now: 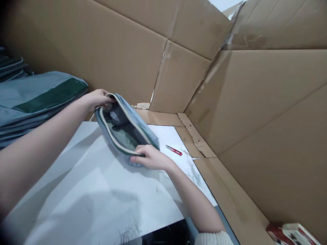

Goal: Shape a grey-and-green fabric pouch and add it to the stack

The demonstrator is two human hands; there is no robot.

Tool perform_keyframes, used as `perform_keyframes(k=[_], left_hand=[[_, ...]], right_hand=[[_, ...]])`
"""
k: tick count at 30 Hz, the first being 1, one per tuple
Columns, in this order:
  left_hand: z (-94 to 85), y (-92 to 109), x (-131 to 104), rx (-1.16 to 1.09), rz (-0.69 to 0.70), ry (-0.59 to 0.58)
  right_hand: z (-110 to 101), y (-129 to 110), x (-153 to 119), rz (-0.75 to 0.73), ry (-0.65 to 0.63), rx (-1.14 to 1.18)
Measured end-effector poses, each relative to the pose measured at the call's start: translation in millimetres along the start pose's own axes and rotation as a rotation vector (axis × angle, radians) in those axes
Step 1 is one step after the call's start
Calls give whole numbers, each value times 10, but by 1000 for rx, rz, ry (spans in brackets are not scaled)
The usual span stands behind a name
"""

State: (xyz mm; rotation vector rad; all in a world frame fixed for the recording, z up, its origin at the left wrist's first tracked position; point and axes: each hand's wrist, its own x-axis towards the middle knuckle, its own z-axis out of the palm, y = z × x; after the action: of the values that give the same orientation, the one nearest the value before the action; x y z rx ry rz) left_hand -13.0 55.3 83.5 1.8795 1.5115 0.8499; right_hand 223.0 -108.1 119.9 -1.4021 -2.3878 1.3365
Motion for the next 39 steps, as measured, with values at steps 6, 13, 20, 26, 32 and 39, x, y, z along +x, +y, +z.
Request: perform_keyframes(k=[6, 13, 20, 26, 32, 39], left_hand=[[185, 77, -544, 101, 555, -318], [397, -409, -675, 447, 484, -400], [196, -790, -833, 337, 382, -501], [-3, -760, -1117, 322, 385, -499], [-66, -583, -1405, 436, 473, -355], [-113, -525, -1700, 434, 423, -508]], right_hand=[[-170, 259, 149, 27, 39, 109], [-287, 430, 114, 182, -66, -5], [-222, 486, 32, 282, 4, -332], [-294, 458, 12, 271, -278, -196], [-326, 468, 154, 232, -132, -413], [-305, 538, 281, 59, -21, -430]])
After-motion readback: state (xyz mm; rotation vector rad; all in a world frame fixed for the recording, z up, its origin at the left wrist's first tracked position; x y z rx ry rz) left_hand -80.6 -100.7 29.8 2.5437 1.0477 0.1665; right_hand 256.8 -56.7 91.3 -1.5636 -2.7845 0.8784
